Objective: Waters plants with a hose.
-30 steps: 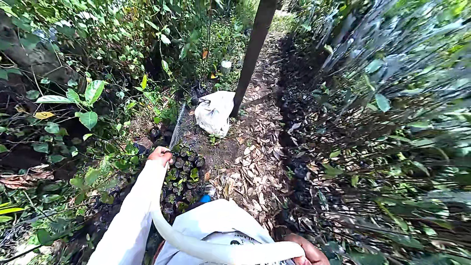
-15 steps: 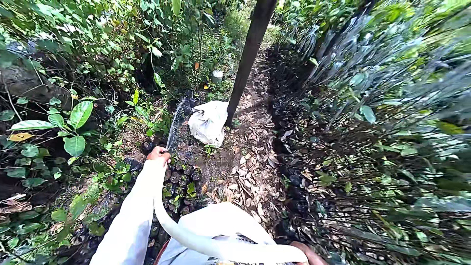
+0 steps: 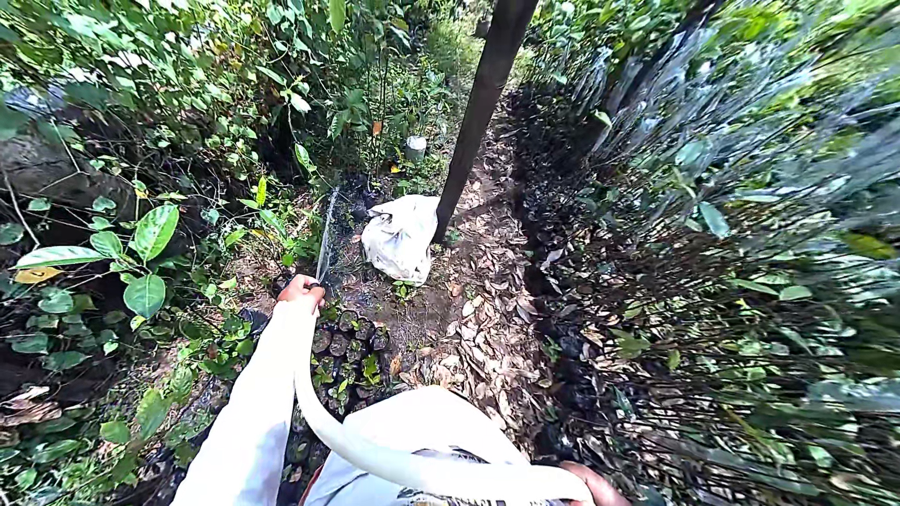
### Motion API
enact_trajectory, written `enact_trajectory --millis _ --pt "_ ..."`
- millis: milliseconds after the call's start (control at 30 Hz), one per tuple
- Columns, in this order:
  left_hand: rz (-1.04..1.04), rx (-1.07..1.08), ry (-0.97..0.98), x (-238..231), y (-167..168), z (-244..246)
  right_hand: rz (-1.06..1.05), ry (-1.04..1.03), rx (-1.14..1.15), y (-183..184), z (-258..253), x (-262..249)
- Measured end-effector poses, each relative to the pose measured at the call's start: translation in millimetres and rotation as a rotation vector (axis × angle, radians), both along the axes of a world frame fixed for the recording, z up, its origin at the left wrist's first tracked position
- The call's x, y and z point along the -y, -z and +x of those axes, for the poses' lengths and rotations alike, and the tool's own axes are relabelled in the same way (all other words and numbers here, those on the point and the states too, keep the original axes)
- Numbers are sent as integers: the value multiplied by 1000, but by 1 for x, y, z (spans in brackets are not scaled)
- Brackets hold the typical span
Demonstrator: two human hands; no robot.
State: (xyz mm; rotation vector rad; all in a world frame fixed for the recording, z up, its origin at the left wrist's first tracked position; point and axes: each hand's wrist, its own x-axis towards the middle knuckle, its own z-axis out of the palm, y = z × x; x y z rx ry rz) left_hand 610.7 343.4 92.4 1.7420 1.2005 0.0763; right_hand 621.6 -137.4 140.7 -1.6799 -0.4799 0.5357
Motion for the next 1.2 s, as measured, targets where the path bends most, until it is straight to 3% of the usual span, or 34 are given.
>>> enact_trajectory --millis 1200 --pt "2 11 162 -30 -1 40 19 76 52 8 -18 -30"
